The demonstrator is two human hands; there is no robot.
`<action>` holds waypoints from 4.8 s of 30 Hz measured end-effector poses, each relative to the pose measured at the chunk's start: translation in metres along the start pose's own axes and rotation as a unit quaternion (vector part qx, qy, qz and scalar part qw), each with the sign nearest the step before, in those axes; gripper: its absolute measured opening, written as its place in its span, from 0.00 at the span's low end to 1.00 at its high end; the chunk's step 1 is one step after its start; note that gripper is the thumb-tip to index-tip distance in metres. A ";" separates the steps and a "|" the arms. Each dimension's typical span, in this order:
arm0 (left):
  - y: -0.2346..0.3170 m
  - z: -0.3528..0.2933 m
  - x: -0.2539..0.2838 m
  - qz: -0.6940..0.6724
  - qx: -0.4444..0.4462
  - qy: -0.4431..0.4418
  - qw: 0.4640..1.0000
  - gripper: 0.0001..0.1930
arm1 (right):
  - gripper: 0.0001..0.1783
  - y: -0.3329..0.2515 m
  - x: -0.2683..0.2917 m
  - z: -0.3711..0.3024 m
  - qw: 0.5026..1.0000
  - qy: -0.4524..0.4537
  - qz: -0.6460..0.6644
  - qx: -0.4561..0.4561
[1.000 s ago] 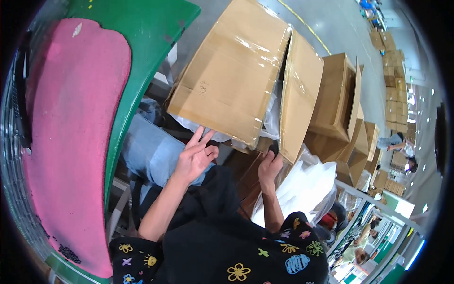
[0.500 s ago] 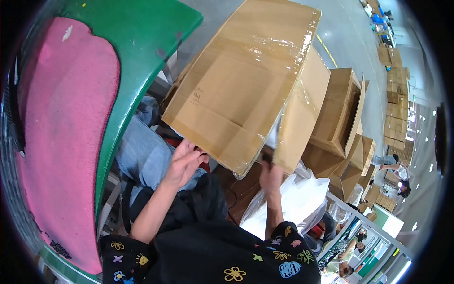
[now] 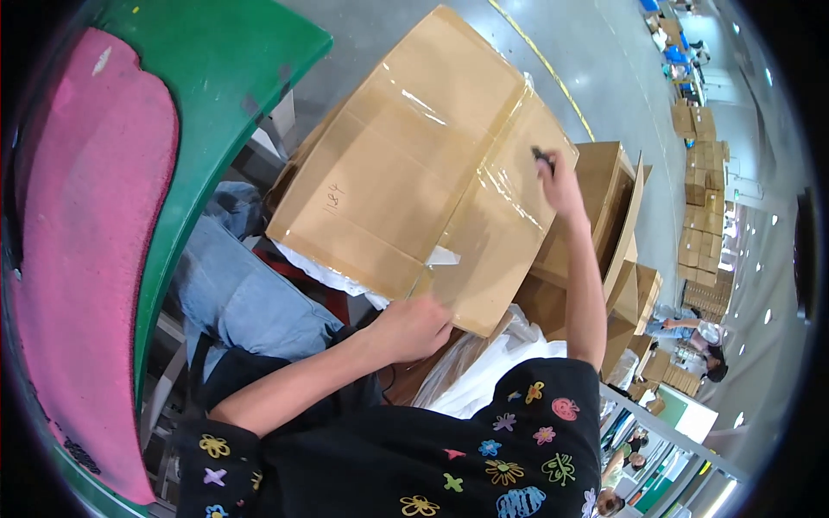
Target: Assemble an electronic device by placing a PCB into a housing, securing it with an electric screwdriver, and then opening a shipping box using a utility knife.
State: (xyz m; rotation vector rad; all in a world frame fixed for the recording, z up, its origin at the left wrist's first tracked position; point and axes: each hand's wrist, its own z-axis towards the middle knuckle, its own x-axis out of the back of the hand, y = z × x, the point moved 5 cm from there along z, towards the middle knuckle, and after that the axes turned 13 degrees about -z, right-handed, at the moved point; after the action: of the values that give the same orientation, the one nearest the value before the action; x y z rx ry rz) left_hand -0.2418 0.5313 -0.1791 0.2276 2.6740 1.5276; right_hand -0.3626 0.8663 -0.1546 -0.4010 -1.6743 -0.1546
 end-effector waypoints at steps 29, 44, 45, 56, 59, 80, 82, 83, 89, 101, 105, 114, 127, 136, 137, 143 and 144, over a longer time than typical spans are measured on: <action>-0.066 0.063 0.044 0.228 0.021 0.329 0.916 0.40 | 0.14 0.082 -0.010 0.129 0.950 0.055 -0.307 -0.024; -0.088 0.012 0.046 0.185 -0.065 0.490 0.849 0.43 | 0.13 -0.130 -0.078 -0.054 0.933 0.022 -0.121 0.340; -0.091 0.006 0.047 0.191 -0.064 0.510 0.837 0.42 | 0.13 -0.133 -0.075 -0.051 0.931 0.027 -0.123 0.343; -0.119 -0.028 0.057 0.173 -0.008 0.528 0.831 0.42 | 0.11 -0.122 0.005 -0.083 0.962 -0.056 -0.105 0.244; -0.116 -0.026 0.062 0.172 -0.001 0.520 0.837 0.43 | 0.12 -0.125 -0.011 -0.078 0.963 -0.056 -0.105 0.241; -0.113 -0.042 0.069 0.107 0.051 0.507 0.854 0.40 | 0.14 -0.128 0.019 -0.140 0.952 0.067 -0.021 0.299; -0.106 -0.030 0.073 0.129 0.030 0.518 0.845 0.39 | 0.13 -0.134 -0.015 -0.135 0.952 0.114 -0.002 0.284; -0.101 -0.020 0.063 0.130 0.027 0.502 0.855 0.38 | 0.12 -0.127 -0.031 -0.131 0.966 0.135 0.040 0.216; -0.056 0.033 0.020 -0.168 -0.027 0.294 0.941 0.34 | 0.17 -0.074 -0.066 -0.038 0.984 0.129 0.125 0.007; -0.060 0.052 0.013 -0.025 -0.253 0.424 0.869 0.17 | 0.21 0.049 0.014 0.136 0.991 0.021 -0.120 -0.054; -0.053 0.052 0.013 0.004 -0.273 0.410 0.870 0.15 | 0.11 0.064 0.028 0.168 0.966 0.042 -0.223 0.124; -0.052 0.050 0.018 -0.005 -0.255 0.391 0.885 0.15 | 0.13 0.043 -0.008 0.195 0.967 0.019 -0.230 0.111; -0.049 0.042 0.019 -0.003 -0.272 0.372 0.888 0.20 | 0.15 0.059 0.009 0.198 0.948 -0.060 -0.281 0.139; -0.052 0.046 0.020 -0.016 -0.304 0.400 0.865 0.24 | 0.16 0.044 0.008 0.219 0.953 -0.035 -0.268 0.139; -0.053 0.045 0.018 -0.016 -0.304 0.401 0.864 0.24 | 0.16 0.036 0.015 0.223 0.957 0.007 -0.261 0.125; -0.053 0.056 0.013 -0.002 -0.328 0.373 0.868 0.24 | 0.17 0.049 -0.004 0.219 0.935 -0.020 -0.353 0.032; -0.060 0.046 0.005 -0.016 -0.293 0.380 0.877 0.24 | 0.15 0.025 -0.024 0.227 0.943 -0.165 -0.285 0.049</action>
State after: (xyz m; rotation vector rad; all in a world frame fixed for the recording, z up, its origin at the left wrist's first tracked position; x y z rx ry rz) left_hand -0.2472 0.5412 -0.2543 -0.5567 2.4101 2.7530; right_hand -0.5634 0.9599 -0.2146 0.1557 -2.0870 -0.4483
